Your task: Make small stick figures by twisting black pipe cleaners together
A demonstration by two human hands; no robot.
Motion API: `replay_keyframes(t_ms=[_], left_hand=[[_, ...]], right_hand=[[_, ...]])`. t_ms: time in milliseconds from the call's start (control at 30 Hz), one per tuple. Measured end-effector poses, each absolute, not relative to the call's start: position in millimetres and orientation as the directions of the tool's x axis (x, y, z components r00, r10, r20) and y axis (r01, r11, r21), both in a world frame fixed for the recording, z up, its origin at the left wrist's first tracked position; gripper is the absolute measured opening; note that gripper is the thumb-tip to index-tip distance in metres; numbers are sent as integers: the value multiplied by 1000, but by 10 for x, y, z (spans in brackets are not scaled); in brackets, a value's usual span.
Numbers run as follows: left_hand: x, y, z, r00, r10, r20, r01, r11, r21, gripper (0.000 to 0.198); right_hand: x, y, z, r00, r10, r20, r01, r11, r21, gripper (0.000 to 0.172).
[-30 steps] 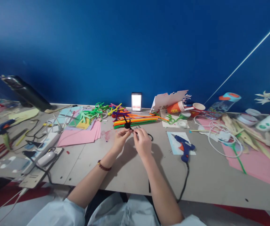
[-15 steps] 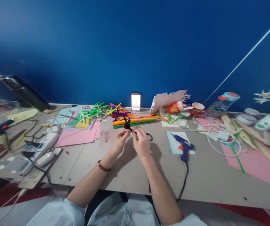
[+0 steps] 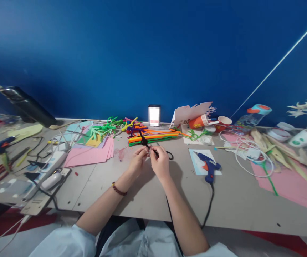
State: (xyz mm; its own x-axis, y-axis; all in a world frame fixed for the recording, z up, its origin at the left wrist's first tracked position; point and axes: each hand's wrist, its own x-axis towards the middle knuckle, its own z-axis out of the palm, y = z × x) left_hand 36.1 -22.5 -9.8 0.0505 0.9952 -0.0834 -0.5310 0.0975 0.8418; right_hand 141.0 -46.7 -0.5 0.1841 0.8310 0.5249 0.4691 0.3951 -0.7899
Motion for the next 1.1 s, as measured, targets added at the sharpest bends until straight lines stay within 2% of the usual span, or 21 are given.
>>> replay_keyframes(t_ms=[133, 367, 767, 867, 933, 1000, 1100], left_hand=[[358, -224, -65, 62, 992, -110, -565, 125, 815, 25], [356, -194, -109, 4, 995, -97, -529, 85, 844, 25], [290, -183, -53, 184, 976, -119, -591, 207, 780, 22], [256, -183, -35, 206, 973, -106, -523, 201, 828, 21], [230, -194, -10, 190, 980, -63, -367, 131, 921, 19], [204, -215, 18, 114, 992, 50, -180, -28, 983, 18], [167, -251, 38, -51, 941, 335, 21, -334, 942, 11]], right_hand=[[1407, -472, 1, 230, 847, 479, 444, 346, -826, 13], [1387, -516, 44, 183, 839, 512, 560, 339, -756, 20], [1397, -522, 57, 195, 812, 550, 606, 341, -719, 22], [1410, -525, 50, 190, 799, 571, 653, 332, -681, 23], [1423, -523, 42, 181, 789, 587, 687, 326, -650, 23], [1434, -520, 36, 170, 783, 598, 708, 324, -627, 24], [1441, -516, 34, 161, 781, 603, 716, 328, -616, 23]])
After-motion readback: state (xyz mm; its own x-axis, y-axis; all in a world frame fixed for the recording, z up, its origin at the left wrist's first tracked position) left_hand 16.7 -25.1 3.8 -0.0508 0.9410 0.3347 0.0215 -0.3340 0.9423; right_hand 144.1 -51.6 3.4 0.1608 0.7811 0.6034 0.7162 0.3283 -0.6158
